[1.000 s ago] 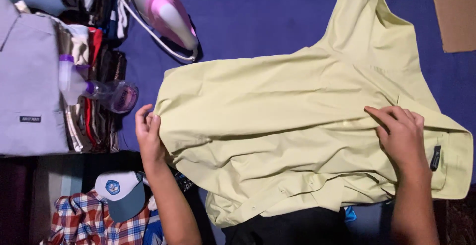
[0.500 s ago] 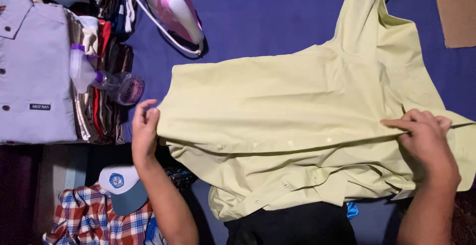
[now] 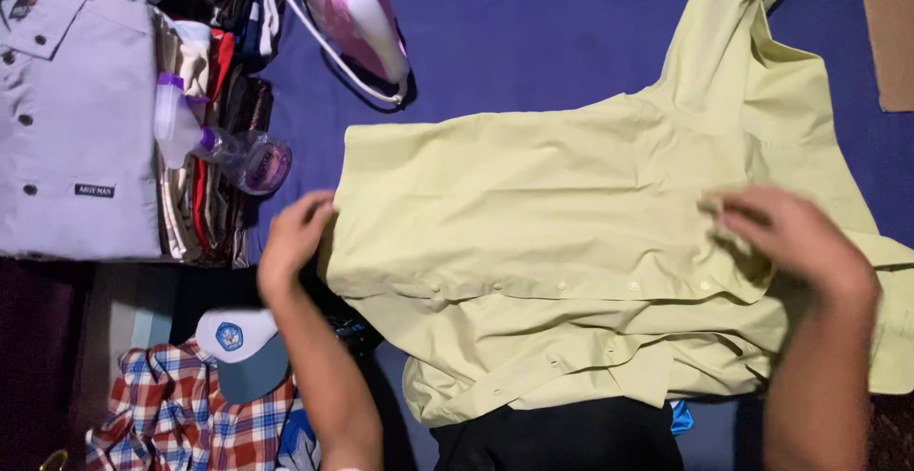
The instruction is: Ironing a long-sleeved shirt on a flat surface and then buttoning the collar.
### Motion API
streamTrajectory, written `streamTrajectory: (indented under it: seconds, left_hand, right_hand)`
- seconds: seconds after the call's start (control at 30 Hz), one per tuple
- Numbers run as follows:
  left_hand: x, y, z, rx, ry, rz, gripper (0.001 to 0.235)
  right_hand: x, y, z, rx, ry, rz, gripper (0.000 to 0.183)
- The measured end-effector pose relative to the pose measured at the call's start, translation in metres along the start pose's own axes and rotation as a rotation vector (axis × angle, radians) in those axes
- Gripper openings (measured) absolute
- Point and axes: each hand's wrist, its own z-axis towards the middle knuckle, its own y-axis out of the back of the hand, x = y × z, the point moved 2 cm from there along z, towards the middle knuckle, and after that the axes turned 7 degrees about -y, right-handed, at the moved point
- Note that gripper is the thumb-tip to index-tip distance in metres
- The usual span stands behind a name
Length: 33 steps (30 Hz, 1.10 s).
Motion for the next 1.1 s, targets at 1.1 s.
streamTrajectory:
  seconds: [1.1]
  left_hand:
    - [-0.072,-0.015,0.099,-0.357,-0.374,-0.801,0.034]
  right_hand:
    - [0.108,0.029,0.179,-0.446,0.593,-0.411,0.025]
